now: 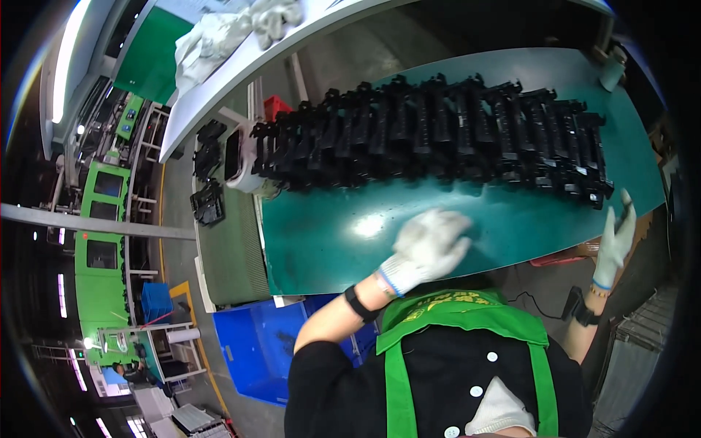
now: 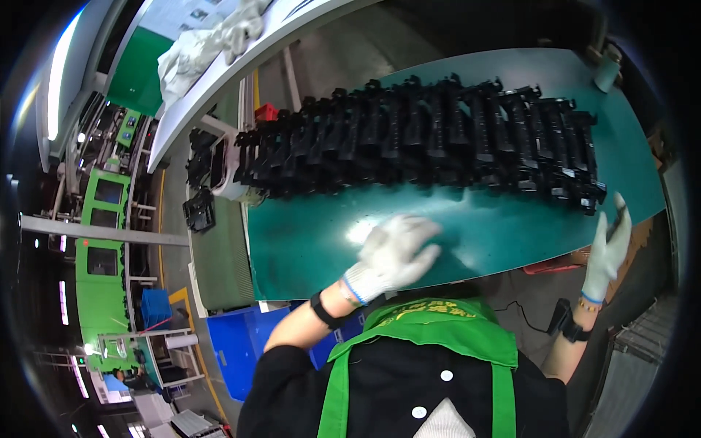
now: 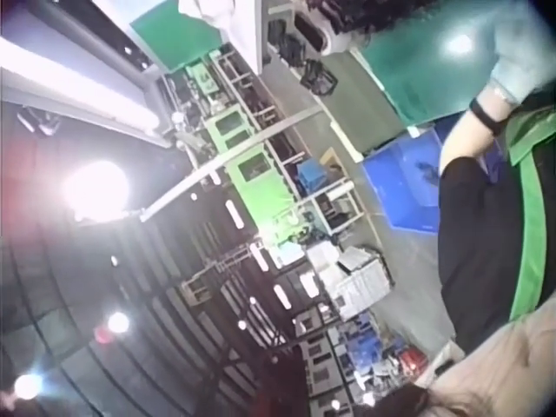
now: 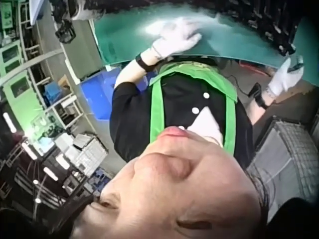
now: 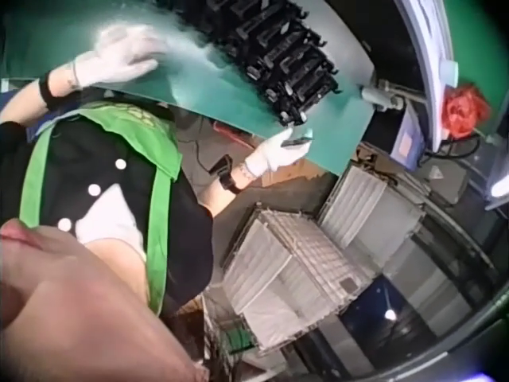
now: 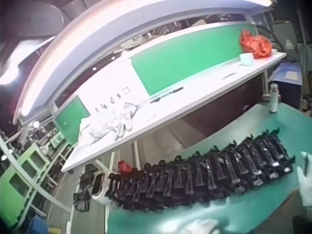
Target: The person lifts a stack of plastic frames from a bin and places them on a workbench. They pick up individual frames, trim excess material using shears, and place the finished frames into a new stack on the workbench.
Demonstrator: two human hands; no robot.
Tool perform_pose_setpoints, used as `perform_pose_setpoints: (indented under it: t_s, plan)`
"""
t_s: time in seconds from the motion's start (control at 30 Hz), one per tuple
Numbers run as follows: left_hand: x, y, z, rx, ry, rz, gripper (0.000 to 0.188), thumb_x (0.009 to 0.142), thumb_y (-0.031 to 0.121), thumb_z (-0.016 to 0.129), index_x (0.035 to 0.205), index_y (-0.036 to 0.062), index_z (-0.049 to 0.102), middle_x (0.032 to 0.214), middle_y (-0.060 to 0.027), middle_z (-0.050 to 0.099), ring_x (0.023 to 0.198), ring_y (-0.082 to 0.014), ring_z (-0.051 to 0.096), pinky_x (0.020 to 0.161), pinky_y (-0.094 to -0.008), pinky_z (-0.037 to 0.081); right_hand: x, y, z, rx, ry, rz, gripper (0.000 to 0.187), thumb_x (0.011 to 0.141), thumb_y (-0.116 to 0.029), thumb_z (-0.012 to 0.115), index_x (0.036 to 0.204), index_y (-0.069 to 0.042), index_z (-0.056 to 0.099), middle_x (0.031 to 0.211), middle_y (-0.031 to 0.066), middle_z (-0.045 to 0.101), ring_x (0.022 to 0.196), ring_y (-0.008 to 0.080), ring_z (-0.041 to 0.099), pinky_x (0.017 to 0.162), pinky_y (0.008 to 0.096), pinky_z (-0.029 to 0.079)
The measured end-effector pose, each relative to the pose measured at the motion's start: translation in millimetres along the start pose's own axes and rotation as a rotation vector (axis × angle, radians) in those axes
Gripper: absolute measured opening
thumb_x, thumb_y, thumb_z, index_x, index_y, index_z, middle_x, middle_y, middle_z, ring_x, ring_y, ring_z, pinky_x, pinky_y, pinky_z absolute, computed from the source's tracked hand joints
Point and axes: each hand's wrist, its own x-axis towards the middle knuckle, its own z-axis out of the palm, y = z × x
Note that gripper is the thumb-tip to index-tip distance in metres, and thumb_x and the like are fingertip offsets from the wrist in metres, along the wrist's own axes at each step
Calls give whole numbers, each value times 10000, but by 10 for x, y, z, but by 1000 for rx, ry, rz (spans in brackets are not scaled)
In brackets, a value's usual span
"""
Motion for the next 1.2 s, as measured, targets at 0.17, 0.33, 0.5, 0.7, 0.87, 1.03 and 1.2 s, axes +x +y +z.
perform_pose_setpoints:
  t_s: [0.17,0.33,0.5,0.7,0.87,1.03,1.2]
  plan:
    - [-1199,-747,-382,158,110,-533,326,884,267,728,1154,86,733,1205,-127,725,1154,-318,664,997,-446,536,-637,-1038,475,164,-74,-122,465,984,36,599,1444,17,530,1453,106,593,1320,211,569,1122,337,426]
    - [-2151,-1422,-1096,464,94,-790,398,885,322,713,1198,75,723,1242,-149,711,1205,-338,634,1040,-452,507,-1245,-2377,1432,153,-787,-525,423,894,23,681,1298,-101,674,1233,114,699,979,258,700,851,364,561]
    - [-2939,-2103,-2010,583,-118,-1021,498,885,403,685,1254,69,699,1312,-150,683,1276,-355,585,1078,-476,471,-1839,-3032,2390,18,-1150,-804,287,905,-121,700,1190,-157,701,1130,104,698,868,345,690,749,419,570]
    - [-3528,-3325,-2948,675,-413,-1210,674,887,513,636,1401,78,618,1512,-139,564,1408,-334,489,1123,-508,429,-2519,-3457,3355,25,-1279,-927,198,943,-250,683,1123,-171,700,1022,103,669,839,350,698,707,456,566]
    - [-3479,-4457,-3296,785,-214,-1162,621,896,499,603,1370,99,621,1441,-108,600,1396,-317,491,1119,-540,403,-2929,-3721,3900,64,-1113,-987,198,912,-171,689,1107,-142,701,1081,115,681,845,356,693,719,471,561]
    - [-3101,-5073,-3389,822,-239,-1182,558,888,461,628,1323,112,656,1456,-102,589,1407,-305,481,1127,-546,392,-3055,-3703,4094,23,-1149,-948,221,898,-177,707,1115,-132,699,1118,113,686,835,358,693,707,476,561]
    - [-2972,-5494,-3270,860,-142,-1082,436,869,402,656,1197,123,724,1390,-96,639,1372,-306,520,1127,-551,382,-3064,-3720,4088,3,-1167,-930,267,862,-200,745,1117,-136,701,1132,103,691,823,340,696,693,461,561]
